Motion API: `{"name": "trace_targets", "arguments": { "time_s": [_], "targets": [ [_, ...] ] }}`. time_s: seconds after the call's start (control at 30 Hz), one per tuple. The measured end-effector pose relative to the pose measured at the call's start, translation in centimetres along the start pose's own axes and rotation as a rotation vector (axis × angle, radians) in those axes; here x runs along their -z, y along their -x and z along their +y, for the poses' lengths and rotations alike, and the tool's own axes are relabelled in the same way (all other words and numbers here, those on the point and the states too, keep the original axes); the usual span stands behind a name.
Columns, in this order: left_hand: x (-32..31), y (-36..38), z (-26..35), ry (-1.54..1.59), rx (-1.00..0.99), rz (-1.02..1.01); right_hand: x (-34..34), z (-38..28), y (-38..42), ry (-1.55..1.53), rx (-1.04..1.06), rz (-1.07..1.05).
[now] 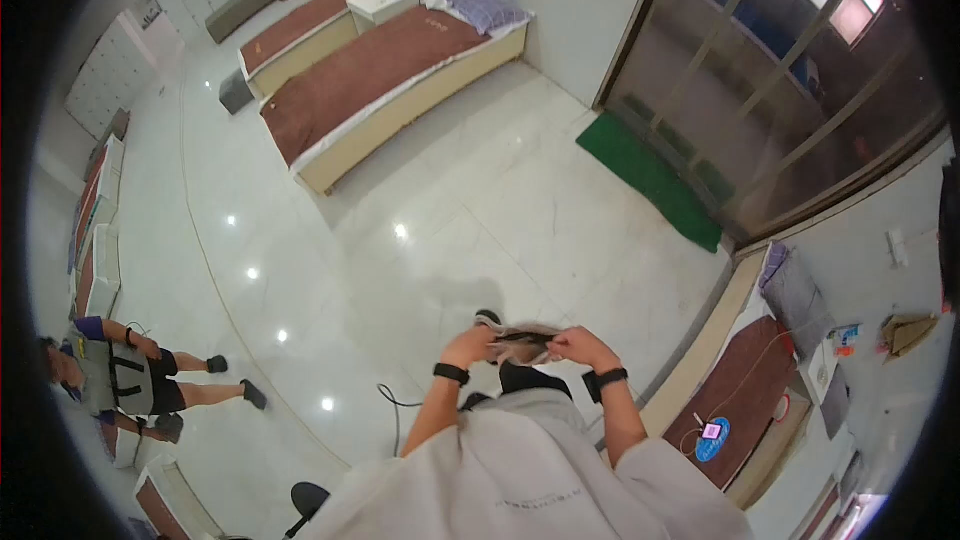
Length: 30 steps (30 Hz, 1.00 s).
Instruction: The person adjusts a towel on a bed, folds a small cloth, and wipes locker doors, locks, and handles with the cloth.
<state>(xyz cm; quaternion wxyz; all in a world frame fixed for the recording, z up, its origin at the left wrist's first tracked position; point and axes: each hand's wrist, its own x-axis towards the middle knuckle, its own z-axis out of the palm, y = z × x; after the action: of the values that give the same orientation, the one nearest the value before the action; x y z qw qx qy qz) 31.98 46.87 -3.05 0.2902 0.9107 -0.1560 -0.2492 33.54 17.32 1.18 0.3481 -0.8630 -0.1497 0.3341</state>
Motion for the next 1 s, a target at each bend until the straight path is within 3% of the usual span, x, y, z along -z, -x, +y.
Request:
{"name": "trace_targets", "arguments": {
  "time_s": [0.03,0.1,0.17,0.23,0.3,0.4,0.5,0.57,0.63,0.67,0.73,0.8,0.83,0.9,0.93,0.97,1.0],
  "targets": [
    [0.7,-1.0,-2.1,-0.021,0.041,-0.089,0.0,0.1,-2.4,0.007,0.016,-0.003],
    [2.7,-1.5,-7.4,-0.042,0.056,0.079,0.2,-0.4,-7.5,0.007,0.101,0.082],
    [10.6,-1.4,-8.9,0.064,0.134,0.176,2.4,-5.9,-11.8,-0.183,0.196,0.3],
    [17.1,-0.9,-9.6,0.145,0.124,0.812,4.5,-11.8,-17.3,-0.166,0.352,0.679],
    [26.6,0.9,-6.2,0.252,0.282,1.108,7.7,-20.5,-21.4,-0.066,0.568,0.881],
    [31.2,1.0,-12.9,-0.058,0.053,1.615,8.3,-29.4,-29.0,0.042,0.753,0.751],
    [34.4,2.0,-21.2,-0.099,0.218,1.275,5.1,-33.8,-38.0,0.139,0.754,0.498],
    [35.4,2.7,-28.9,0.068,0.283,0.908,1.4,-35.4,-44.6,0.206,0.664,0.264],
    [37.4,5.2,-36.1,0.404,0.45,0.449,-1.7,-38.2,-50.9,0.432,0.379,-0.297],
    [38.0,6.9,-38.5,0.355,0.516,0.414,-3.2,-39.6,-52.9,0.54,0.222,-0.592],
    [43.4,9.4,-43.8,0.229,0.64,0.385,-6.1,-45.6,-57.6,0.337,0.342,-0.474],
    [48.4,11.8,-48.3,0.242,0.624,0.764,-9.3,-51.0,-62.8,0.173,0.56,-0.292],
    [50.4,12.7,-49.7,0.249,0.612,0.937,-9.4,-55.6,-65.1,0.205,0.421,-0.278],
    [56.4,13.5,-51.6,0.303,0.465,1.428,-9.6,-63.4,-68.0,-0.05,0.637,0.032],
    [58.4,13.5,-53.6,0.289,0.473,1.637,-8.9,-68.0,-69.3,-0.123,0.628,0.125],
    [60.4,13.2,-55.7,0.051,0.414,1.812,-9.1,-70.4,-71.7,-0.107,0.73,0.282],
    [62.3,12.9,-58.1,-0.04,0.422,1.799,-9.3,-72.5,-74.1,-0.087,0.826,0.439]
  ]
}}
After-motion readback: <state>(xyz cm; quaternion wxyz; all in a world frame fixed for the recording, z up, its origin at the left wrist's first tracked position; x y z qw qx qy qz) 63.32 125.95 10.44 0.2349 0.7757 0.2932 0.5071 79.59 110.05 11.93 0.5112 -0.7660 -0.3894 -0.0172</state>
